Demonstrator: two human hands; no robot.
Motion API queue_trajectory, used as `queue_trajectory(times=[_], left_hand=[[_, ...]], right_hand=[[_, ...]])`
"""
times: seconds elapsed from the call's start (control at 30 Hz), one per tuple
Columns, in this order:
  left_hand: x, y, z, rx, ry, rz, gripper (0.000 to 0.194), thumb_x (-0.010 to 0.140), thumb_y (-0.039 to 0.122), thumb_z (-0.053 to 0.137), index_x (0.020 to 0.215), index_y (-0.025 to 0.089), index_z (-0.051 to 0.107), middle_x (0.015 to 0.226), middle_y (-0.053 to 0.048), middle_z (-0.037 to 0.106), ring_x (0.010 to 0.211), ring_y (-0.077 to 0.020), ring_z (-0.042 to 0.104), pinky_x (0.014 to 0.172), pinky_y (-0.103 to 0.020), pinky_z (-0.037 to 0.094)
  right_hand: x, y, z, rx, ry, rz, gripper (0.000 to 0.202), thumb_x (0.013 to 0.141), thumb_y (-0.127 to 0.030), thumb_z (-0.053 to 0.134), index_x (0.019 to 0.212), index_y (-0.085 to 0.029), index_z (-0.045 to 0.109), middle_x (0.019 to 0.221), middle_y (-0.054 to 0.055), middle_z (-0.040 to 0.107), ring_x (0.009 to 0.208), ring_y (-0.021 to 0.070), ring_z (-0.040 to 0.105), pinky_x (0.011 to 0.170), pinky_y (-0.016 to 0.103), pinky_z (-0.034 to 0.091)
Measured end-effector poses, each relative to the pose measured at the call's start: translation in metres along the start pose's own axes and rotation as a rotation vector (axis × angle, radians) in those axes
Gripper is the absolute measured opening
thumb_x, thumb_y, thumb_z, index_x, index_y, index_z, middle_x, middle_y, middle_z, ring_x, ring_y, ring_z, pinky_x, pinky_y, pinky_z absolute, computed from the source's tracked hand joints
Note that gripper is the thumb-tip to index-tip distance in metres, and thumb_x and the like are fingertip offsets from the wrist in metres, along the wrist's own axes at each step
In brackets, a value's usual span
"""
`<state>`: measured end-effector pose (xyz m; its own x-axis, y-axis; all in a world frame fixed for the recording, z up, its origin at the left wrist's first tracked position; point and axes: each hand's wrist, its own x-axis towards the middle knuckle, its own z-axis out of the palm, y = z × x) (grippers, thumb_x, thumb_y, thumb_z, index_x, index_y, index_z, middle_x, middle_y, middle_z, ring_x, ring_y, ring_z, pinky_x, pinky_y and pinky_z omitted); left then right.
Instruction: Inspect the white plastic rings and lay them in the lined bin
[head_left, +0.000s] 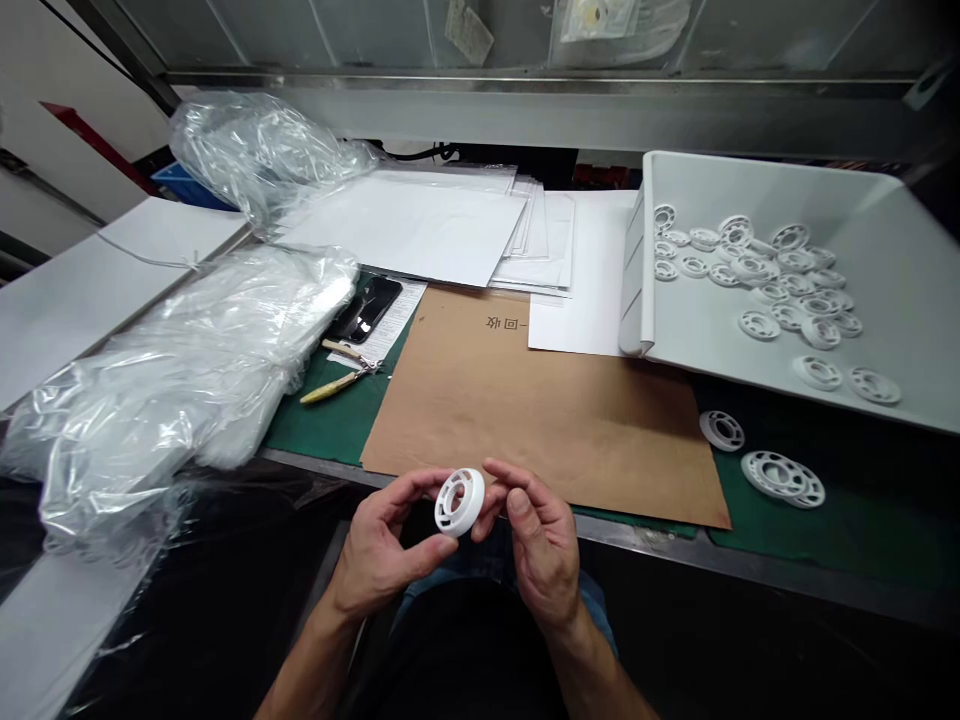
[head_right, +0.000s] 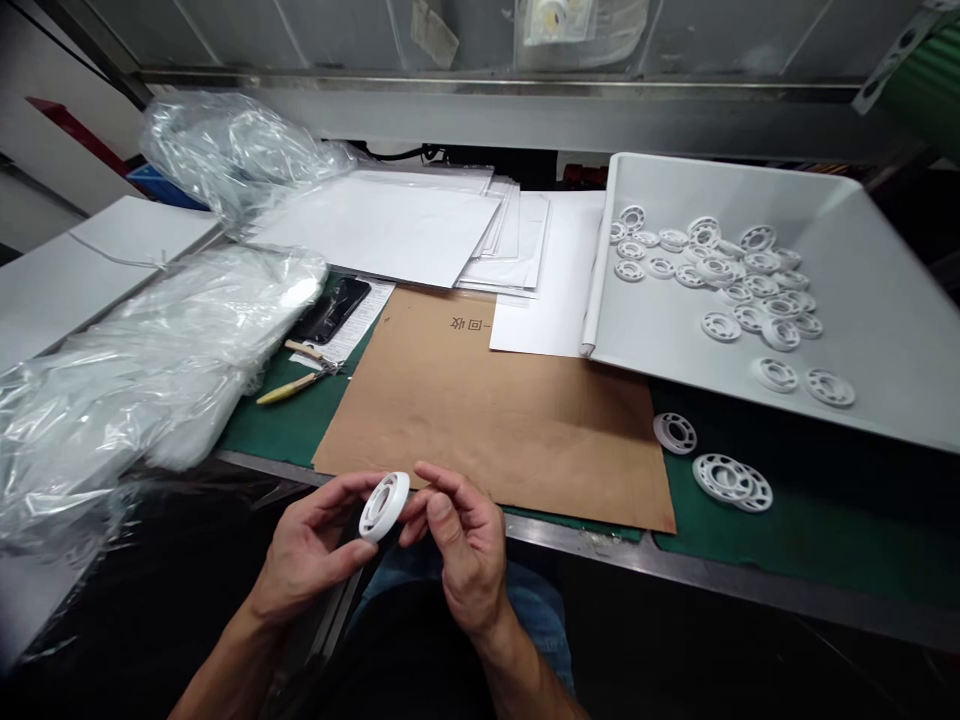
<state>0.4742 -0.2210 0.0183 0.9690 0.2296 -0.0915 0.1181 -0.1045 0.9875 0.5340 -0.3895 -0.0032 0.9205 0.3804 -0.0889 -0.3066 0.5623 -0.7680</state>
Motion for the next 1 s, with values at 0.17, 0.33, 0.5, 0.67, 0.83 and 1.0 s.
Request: queue_trajectory(times=[0.17,0.33,0.5,0.67,0.83,1.0], left_hand=[[0.000,0.004,0.000,0.114,-0.056,0.034,0.045,0.075,0.025,0.088,0.118,0.023,0.075,0.110,-0.007,0.081,0.100,-0.0244,0.075,0.093,-0.032,0.059],[0.000,0.010,0.005,0.091,0.012,0.020,0.040,0.079,0.025,0.083,0.117,0.025,0.071,0.111,-0.005,0.079,0.103,-0.0227,0.074,0.094,-0.030,0.058],[0.000,0.017,0.013,0.020,0.066,-0.075,0.031,0.084,0.020,0.077,0.113,0.025,0.068,0.107,-0.004,0.075,0.099,-0.0203,0.074,0.090,-0.028,0.059],[-0.003,0.015,0.013,-0.010,0.063,-0.098,0.031,0.085,0.019,0.075,0.114,0.026,0.067,0.107,-0.003,0.074,0.099,-0.0189,0.072,0.090,-0.027,0.059],[-0.004,0.010,0.011,-0.020,0.075,-0.102,0.031,0.085,0.017,0.074,0.113,0.027,0.067,0.104,-0.002,0.073,0.096,-0.0179,0.072,0.089,-0.026,0.059],[-0.003,0.012,0.009,-0.006,0.051,-0.044,0.035,0.086,0.015,0.073,0.117,0.030,0.069,0.108,-0.001,0.072,0.098,-0.0177,0.072,0.089,-0.026,0.058]], right_hand=[[0.000,-0.002,-0.003,-0.042,0.001,0.061,0.031,0.090,-0.044,0.082,0.116,-0.029,0.081,0.085,0.000,0.079,0.068,0.0116,0.070,0.066,0.022,0.058],[0.001,-0.004,-0.005,-0.073,-0.020,0.168,0.024,0.092,-0.043,0.080,0.109,-0.026,0.083,0.086,0.001,0.081,0.062,0.0086,0.067,0.062,0.018,0.056],[0.001,0.001,-0.004,-0.029,-0.066,0.264,0.029,0.092,-0.045,0.079,0.109,-0.022,0.084,0.075,0.002,0.077,0.059,0.0086,0.066,0.060,0.018,0.055],[-0.002,0.005,0.001,0.015,-0.066,0.345,0.030,0.090,-0.044,0.081,0.106,-0.019,0.082,0.065,0.001,0.074,0.054,0.0093,0.066,0.056,0.018,0.054],[-0.002,0.005,0.003,0.029,-0.041,0.371,0.033,0.086,-0.045,0.085,0.105,-0.018,0.082,0.066,0.001,0.074,0.052,0.0092,0.065,0.054,0.017,0.053],[-0.001,0.005,0.002,0.030,-0.028,0.381,0.034,0.085,-0.045,0.086,0.104,-0.017,0.081,0.070,0.002,0.075,0.053,0.0087,0.065,0.054,0.018,0.053]])
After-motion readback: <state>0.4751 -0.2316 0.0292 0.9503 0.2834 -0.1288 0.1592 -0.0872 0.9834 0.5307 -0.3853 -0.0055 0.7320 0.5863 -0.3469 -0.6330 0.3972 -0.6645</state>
